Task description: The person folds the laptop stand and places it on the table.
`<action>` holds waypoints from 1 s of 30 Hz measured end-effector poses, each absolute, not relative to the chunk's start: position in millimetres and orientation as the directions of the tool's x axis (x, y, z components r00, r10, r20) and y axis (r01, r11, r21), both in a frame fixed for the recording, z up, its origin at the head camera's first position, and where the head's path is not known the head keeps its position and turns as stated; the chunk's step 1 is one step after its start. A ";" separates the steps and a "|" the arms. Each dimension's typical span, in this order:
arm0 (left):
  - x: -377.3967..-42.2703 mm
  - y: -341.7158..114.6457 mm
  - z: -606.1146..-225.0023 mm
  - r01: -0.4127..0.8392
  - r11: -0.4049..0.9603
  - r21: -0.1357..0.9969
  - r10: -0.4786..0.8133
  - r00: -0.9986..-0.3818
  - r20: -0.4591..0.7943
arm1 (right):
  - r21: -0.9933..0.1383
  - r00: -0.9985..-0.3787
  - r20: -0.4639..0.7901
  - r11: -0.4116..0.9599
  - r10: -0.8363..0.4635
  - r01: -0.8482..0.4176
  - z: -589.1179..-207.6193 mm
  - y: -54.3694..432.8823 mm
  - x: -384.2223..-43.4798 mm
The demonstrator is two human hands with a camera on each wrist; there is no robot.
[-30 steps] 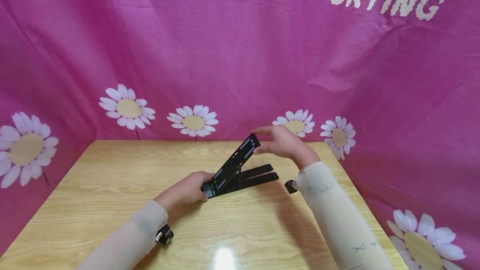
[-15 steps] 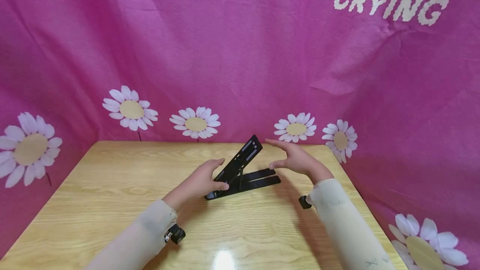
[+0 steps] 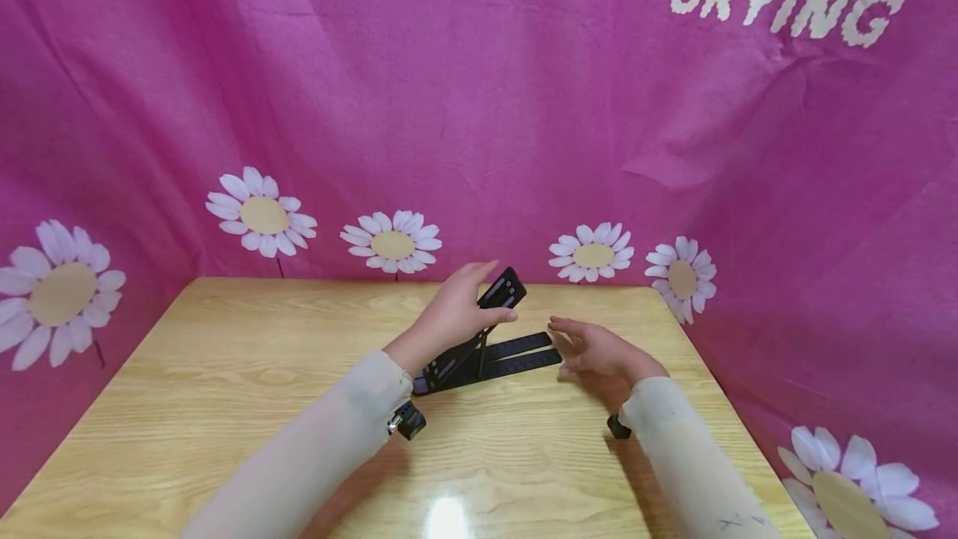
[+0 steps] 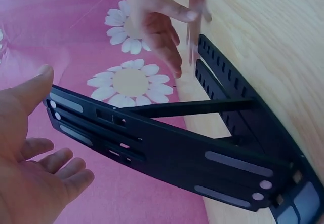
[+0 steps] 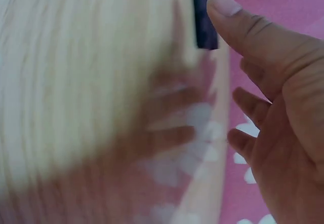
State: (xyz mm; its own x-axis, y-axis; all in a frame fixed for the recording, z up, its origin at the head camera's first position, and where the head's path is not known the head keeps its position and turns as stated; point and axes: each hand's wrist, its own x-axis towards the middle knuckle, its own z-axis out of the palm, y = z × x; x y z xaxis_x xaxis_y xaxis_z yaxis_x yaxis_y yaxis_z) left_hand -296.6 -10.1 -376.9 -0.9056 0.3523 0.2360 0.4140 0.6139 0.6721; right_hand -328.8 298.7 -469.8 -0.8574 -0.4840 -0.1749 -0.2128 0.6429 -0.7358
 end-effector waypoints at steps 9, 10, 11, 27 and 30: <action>-306.7 9.3 -374.6 0.408 0.602 0.686 0.350 -0.907 0.232 | -0.837 -0.859 -0.230 0.543 -0.458 -0.065 -486.6 301.4 -336.9; -306.9 10.1 -374.9 0.403 0.604 0.687 0.348 -0.909 0.228 | -0.834 -0.857 -0.233 0.548 -0.460 -0.068 -487.4 300.6 -338.2; -307.0 10.6 -375.1 0.400 0.608 0.686 0.346 -0.911 0.224 | -0.830 -0.854 -0.237 0.553 -0.463 -0.070 -488.1 299.7 -339.8; -306.8 5.9 -368.9 0.424 0.596 0.682 0.414 -0.890 0.192 | -0.715 -0.877 -0.239 0.687 -0.417 -0.131 -479.5 289.9 -332.4; -306.9 1.8 -368.1 0.427 0.599 0.677 0.426 -0.886 0.182 | -0.613 -0.885 -0.211 0.761 -0.416 -0.212 -477.4 286.2 -327.6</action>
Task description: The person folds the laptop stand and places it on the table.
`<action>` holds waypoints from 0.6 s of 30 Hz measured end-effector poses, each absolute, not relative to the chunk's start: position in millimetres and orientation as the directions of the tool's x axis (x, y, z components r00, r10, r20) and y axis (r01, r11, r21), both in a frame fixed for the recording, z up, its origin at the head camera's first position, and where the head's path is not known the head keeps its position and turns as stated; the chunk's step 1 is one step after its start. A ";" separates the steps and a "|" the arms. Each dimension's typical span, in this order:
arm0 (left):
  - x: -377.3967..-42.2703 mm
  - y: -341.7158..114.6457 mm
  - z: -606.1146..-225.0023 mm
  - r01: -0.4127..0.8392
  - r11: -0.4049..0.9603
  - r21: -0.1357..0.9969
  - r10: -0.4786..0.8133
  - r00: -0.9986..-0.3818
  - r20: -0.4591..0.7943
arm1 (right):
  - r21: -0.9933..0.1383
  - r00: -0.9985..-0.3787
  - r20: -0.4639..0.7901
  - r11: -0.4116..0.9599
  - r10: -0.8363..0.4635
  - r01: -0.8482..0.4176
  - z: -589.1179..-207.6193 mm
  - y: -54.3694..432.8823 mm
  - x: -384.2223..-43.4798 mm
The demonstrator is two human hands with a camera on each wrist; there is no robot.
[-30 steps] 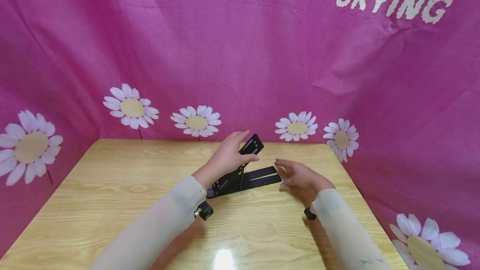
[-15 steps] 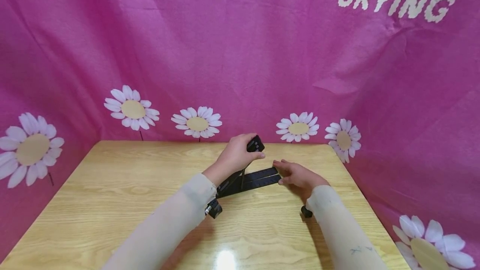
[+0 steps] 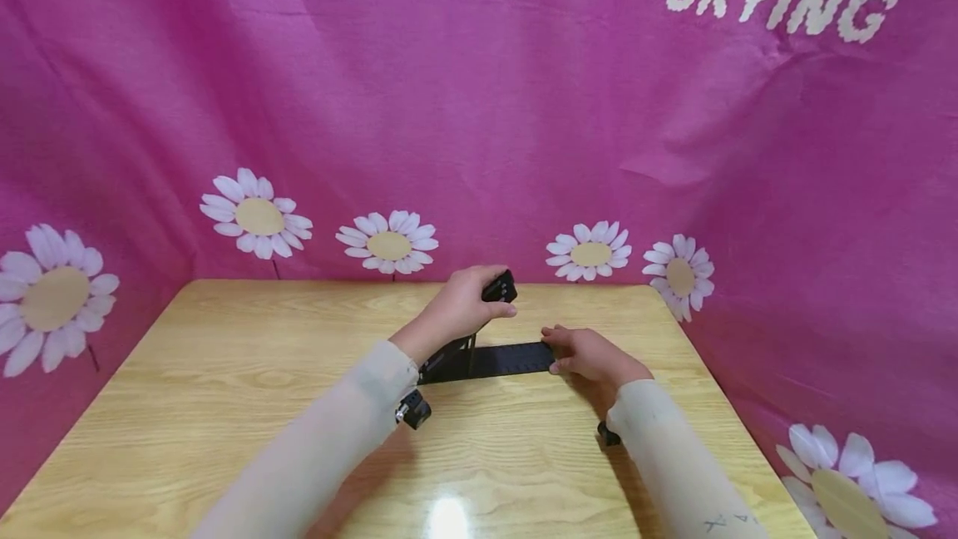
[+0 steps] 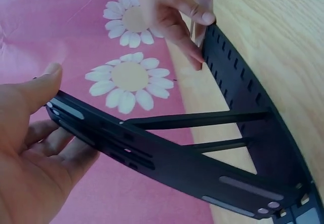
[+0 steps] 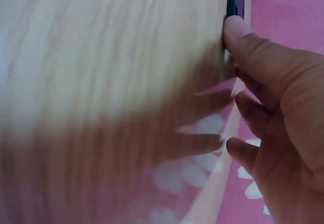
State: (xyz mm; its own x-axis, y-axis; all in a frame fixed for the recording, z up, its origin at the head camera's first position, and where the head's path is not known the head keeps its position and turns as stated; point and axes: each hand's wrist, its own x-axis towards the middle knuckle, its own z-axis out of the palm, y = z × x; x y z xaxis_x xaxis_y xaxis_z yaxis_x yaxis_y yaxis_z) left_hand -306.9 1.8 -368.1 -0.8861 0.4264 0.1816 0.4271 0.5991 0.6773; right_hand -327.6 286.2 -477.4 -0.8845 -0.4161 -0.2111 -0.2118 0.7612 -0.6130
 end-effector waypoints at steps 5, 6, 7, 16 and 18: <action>-302.5 -1.3 -365.5 0.407 0.616 0.674 0.410 -0.897 0.167 | -0.594 -0.894 -0.232 0.784 -0.382 -0.181 -474.4 281.6 -322.1; -301.1 -1.4 -365.5 0.402 0.620 0.673 0.405 -0.899 0.164 | -0.597 -0.897 -0.235 0.784 -0.373 -0.169 -473.7 280.6 -320.8; -299.3 -1.5 -365.8 0.394 0.625 0.674 0.400 -0.903 0.158 | -0.599 -0.900 -0.241 0.785 -0.362 -0.156 -473.8 280.0 -319.3; -289.7 -5.1 -371.8 0.418 0.629 0.655 0.416 -0.893 0.171 | -0.533 -0.895 -0.228 0.818 -0.382 -0.214 -476.6 278.5 -307.0; -287.8 -5.4 -371.8 0.420 0.624 0.659 0.413 -0.893 0.179 | -0.556 -0.894 -0.222 0.804 -0.389 -0.212 -477.9 279.1 -308.2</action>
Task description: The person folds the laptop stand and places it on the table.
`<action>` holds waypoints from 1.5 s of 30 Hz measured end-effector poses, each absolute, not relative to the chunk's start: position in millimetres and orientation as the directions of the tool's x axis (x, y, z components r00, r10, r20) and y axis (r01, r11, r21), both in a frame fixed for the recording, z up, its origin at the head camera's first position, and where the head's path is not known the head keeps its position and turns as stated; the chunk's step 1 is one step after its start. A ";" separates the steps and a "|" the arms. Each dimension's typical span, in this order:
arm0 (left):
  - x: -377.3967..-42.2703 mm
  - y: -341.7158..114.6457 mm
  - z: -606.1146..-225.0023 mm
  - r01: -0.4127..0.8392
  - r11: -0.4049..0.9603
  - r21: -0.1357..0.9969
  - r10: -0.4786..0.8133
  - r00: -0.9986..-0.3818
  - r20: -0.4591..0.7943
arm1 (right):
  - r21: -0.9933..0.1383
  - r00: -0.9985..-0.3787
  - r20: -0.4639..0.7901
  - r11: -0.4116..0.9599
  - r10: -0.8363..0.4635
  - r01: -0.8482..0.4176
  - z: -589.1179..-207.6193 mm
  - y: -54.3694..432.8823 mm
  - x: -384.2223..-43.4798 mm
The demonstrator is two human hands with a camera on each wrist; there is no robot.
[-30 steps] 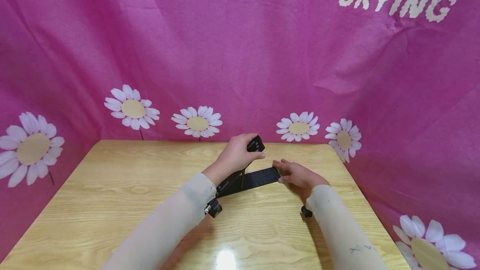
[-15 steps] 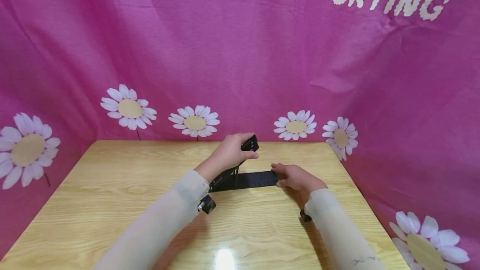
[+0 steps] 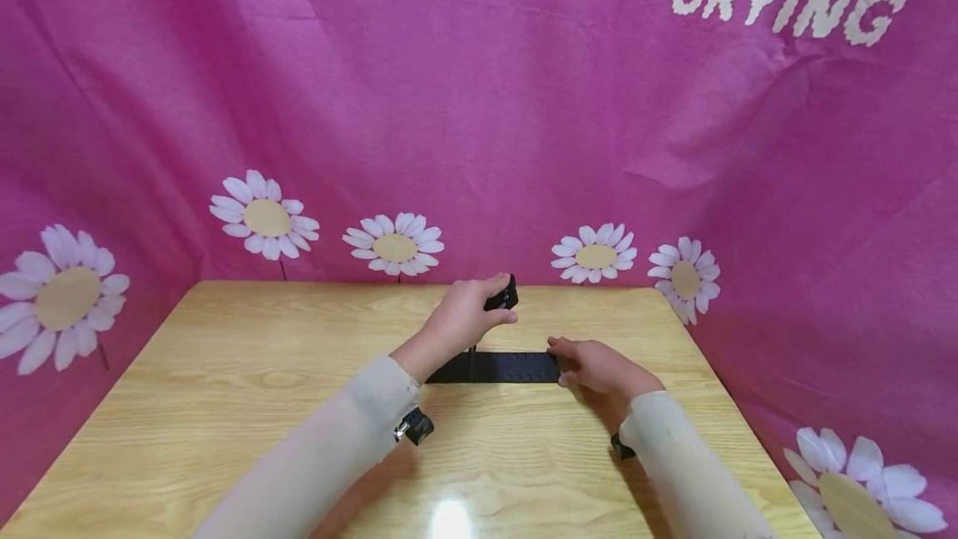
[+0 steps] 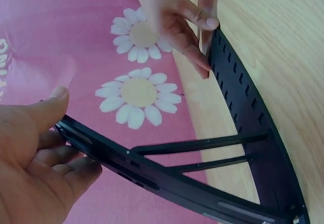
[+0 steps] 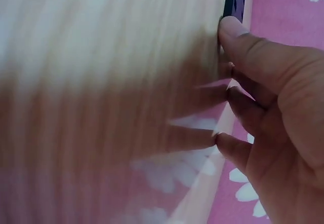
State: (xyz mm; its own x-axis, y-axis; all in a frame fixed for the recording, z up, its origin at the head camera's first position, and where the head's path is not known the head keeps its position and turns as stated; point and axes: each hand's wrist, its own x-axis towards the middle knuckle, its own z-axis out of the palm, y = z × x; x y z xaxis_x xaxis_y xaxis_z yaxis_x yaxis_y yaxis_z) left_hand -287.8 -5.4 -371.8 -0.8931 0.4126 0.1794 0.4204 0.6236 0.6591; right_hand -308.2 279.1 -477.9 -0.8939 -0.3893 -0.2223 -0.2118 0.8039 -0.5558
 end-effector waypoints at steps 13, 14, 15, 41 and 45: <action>-290.3 -10.5 -372.6 0.444 0.595 0.670 0.441 -0.877 0.190 | -0.526 -0.889 -0.152 0.797 -0.432 -0.297 -485.6 281.3 -298.5; -289.8 -10.2 -372.5 0.447 0.597 0.666 0.442 -0.876 0.192 | -0.527 -0.889 -0.145 0.794 -0.435 -0.303 -485.6 281.3 -297.9; -289.4 -9.9 -372.5 0.449 0.598 0.664 0.443 -0.876 0.193 | -0.525 -0.883 -0.132 0.788 -0.450 -0.322 -485.6 281.1 -297.3; -290.5 -14.1 -371.9 0.473 0.560 0.680 0.448 -0.863 0.232 | -0.471 -0.798 -0.094 0.733 -0.595 -0.491 -480.3 269.2 -283.2; -293.0 -16.5 -375.6 0.531 0.552 0.643 0.483 -0.832 0.273 | -0.461 -0.780 -0.099 0.723 -0.618 -0.515 -481.0 265.3 -279.2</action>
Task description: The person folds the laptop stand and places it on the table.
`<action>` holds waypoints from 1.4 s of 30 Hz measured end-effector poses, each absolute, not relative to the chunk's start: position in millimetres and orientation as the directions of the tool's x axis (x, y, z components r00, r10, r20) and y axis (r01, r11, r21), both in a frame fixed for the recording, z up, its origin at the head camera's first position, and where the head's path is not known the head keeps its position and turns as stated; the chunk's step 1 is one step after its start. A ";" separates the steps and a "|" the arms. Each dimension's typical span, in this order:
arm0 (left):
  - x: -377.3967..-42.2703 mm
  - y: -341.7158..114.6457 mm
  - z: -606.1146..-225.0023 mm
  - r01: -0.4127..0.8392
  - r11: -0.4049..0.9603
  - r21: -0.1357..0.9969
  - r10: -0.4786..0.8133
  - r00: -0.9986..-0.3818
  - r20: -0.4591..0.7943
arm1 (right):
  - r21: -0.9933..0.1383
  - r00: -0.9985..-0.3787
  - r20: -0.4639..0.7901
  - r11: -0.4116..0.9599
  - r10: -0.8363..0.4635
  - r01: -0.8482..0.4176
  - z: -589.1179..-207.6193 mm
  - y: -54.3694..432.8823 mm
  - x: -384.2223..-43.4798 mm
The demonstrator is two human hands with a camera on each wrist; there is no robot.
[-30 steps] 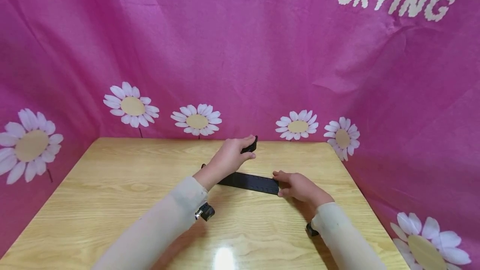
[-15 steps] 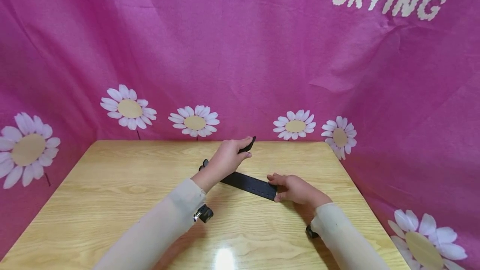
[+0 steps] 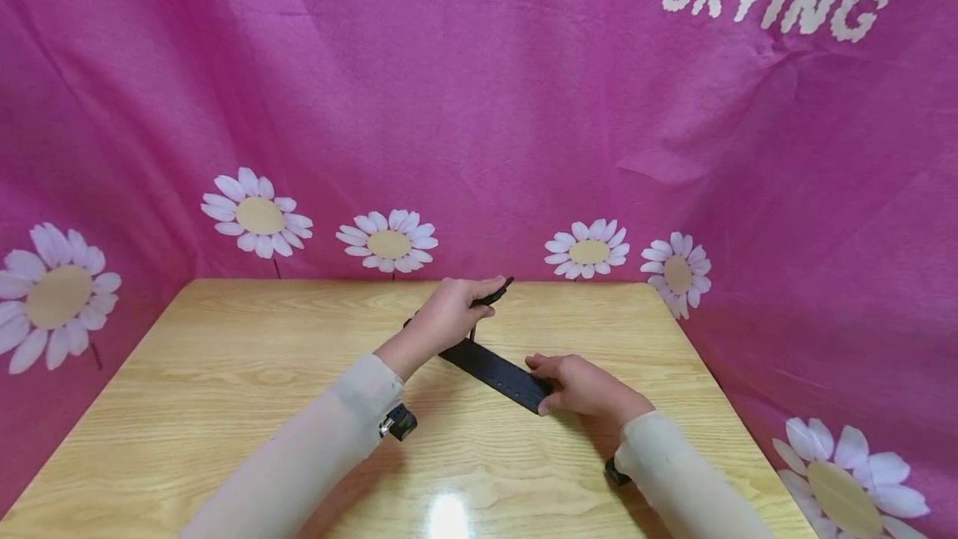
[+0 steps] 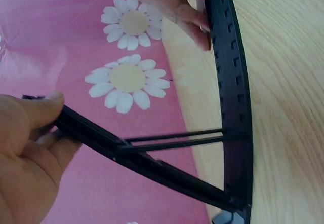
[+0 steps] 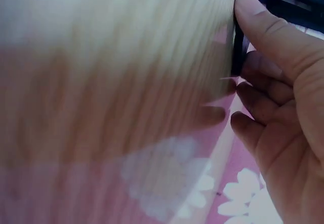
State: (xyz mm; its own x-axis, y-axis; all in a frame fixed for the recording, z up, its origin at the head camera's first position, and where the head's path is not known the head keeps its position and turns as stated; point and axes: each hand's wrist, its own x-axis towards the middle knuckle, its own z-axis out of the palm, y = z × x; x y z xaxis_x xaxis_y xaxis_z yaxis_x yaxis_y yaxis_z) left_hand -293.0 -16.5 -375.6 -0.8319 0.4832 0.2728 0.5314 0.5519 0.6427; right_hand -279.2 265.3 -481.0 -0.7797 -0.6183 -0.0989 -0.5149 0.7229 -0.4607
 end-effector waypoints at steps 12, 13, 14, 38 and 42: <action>-297.5 -21.4 -380.2 0.558 0.551 0.620 0.461 -0.823 0.331 | -0.480 -0.767 -0.120 0.713 -0.630 -0.511 -479.9 254.1 -270.7; -297.2 -21.6 -380.7 0.558 0.552 0.620 0.457 -0.824 0.335 | -0.486 -0.766 -0.119 0.710 -0.632 -0.510 -480.6 252.7 -269.0; -297.1 -22.0 -381.2 0.559 0.551 0.620 0.453 -0.824 0.340 | -0.498 -0.764 -0.119 0.704 -0.634 -0.507 -481.0 251.4 -267.7; -298.5 -28.3 -392.5 0.498 0.374 0.782 0.399 -0.848 0.349 | -0.573 -0.685 -0.159 0.632 -0.711 -0.522 -478.4 255.1 -263.0; -301.1 -29.7 -396.8 0.476 0.327 0.816 0.401 -0.852 0.337 | -0.599 -0.674 -0.168 0.617 -0.719 -0.510 -478.8 254.5 -261.3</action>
